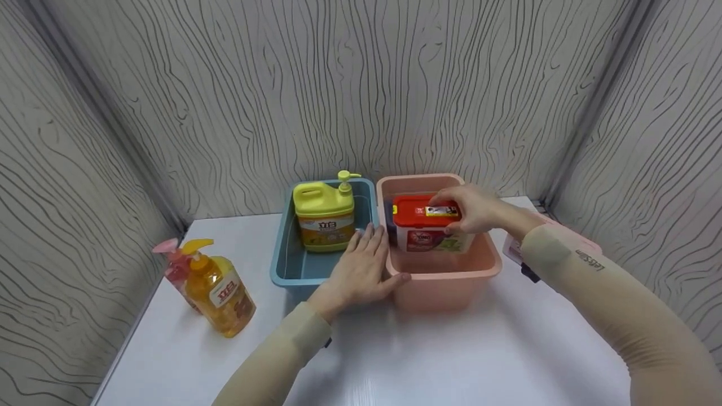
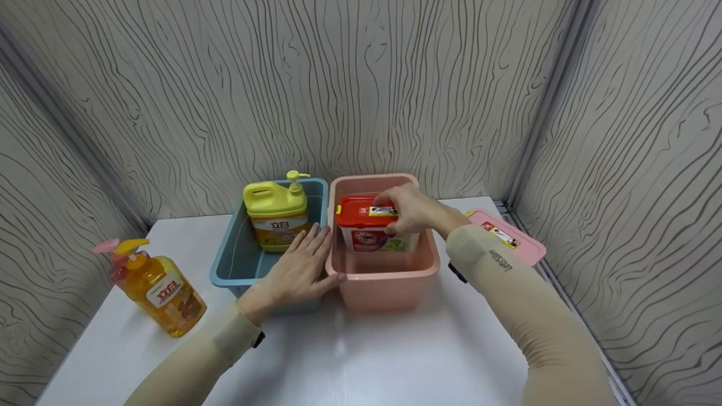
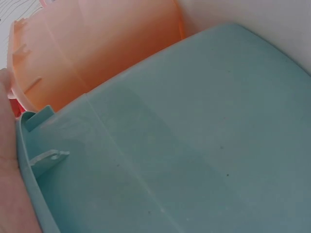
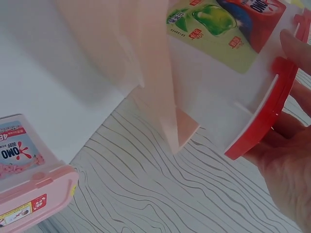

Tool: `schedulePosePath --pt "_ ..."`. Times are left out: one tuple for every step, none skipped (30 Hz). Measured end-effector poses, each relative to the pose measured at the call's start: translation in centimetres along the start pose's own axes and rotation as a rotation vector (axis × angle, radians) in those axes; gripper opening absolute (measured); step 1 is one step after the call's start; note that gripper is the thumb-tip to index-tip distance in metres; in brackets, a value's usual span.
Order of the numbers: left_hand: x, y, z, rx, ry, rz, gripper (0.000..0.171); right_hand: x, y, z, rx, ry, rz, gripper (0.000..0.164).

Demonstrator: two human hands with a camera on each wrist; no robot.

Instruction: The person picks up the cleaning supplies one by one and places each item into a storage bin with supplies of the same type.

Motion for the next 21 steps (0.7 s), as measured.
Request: schedulePosePath --pt "0.0 0.0 0.0 0.003 0.001 0.000 0.113 0.1 0.1 -0.1 0.000 -0.005 0.002 0.063" --pt "0.0 0.0 0.0 0.006 0.002 0.000 0.113 0.2 0.2 -0.2 0.003 -0.007 0.006 0.063" --pt "0.0 -0.1 0.0 0.004 0.003 0.001 0.113 0.3 0.3 -0.2 0.005 -0.012 0.010 0.062" --pt "0.0 -0.1 0.0 0.002 0.005 0.001 0.114 0.4 0.4 -0.3 0.008 -0.011 0.015 0.062" --pt "0.0 -0.1 0.0 0.000 0.007 0.001 0.114 0.6 0.5 -0.4 0.005 -0.020 0.022 0.061" --pt "0.0 -0.1 -0.1 -0.004 0.007 0.002 0.114 0.7 0.6 -0.4 0.001 -0.026 0.031 0.061" --pt "0.1 -0.2 -0.1 -0.009 0.008 0.002 0.114 0.8 0.7 -0.4 -0.003 -0.032 0.038 0.060" --pt "0.1 -0.2 -0.1 -0.014 0.010 0.001 0.114 1.0 0.8 -0.5 -0.008 -0.037 0.045 0.059" --pt "0.1 -0.2 -0.1 -0.017 0.010 -0.001 0.114 1.1 0.8 -0.5 -0.013 -0.042 0.050 0.058" --pt "0.1 -0.1 -0.1 -0.018 0.012 -0.004 0.114 1.2 0.9 -0.5 -0.019 -0.048 0.054 0.058" --pt "0.1 -0.1 0.0 -0.019 0.012 -0.006 0.114 1.3 0.9 -0.6 -0.025 -0.054 0.058 0.058" --pt "0.1 -0.1 0.0 -0.018 0.012 -0.007 0.114 1.4 1.0 -0.7 -0.025 -0.053 0.062 0.058" --pt "0.1 -0.1 0.0 -0.019 0.012 -0.007 0.114 1.4 1.1 -0.8 -0.026 -0.051 0.066 0.057" --pt "0.1 0.0 0.0 -0.019 0.011 -0.005 0.114 1.5 1.2 -0.9 -0.025 -0.048 0.072 0.058" --pt "0.0 0.0 0.0 -0.017 0.010 -0.004 0.114 1.5 1.3 -1.0 -0.022 -0.044 0.077 0.058" --pt "0.0 0.0 0.0 -0.017 0.009 -0.002 0.114 1.6 1.4 -1.2 -0.020 -0.040 0.082 0.058" --pt "0.0 0.1 0.0 -0.017 0.007 0.000 0.114 1.6 1.5 -1.3 -0.020 -0.040 0.086 0.058" --pt "0.1 0.1 0.0 -0.017 0.006 0.002 0.114 1.7 1.6 -1.4 -0.019 -0.038 0.090 0.058" --pt "0.0 0.0 -0.1 -0.020 0.004 0.003 0.114 1.7 1.7 -1.4 -0.018 -0.034 0.093 0.058" --pt "0.1 0.0 -0.1 -0.018 0.004 0.003 0.114 1.8 1.8 -1.5 -0.016 -0.028 0.096 0.058" --pt "0.1 0.0 -0.1 -0.015 0.004 0.002 0.114 1.8 1.9 -1.5 -0.016 -0.026 0.099 0.058"
Point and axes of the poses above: each hand's wrist, its own x-axis towards the middle knuckle, its own y-axis out of the palm, z = x × y, the point moved 1 cm from there along x, towards the middle knuckle, and after that the axes turned 13 degrees about -y, right-handed, at the moved point
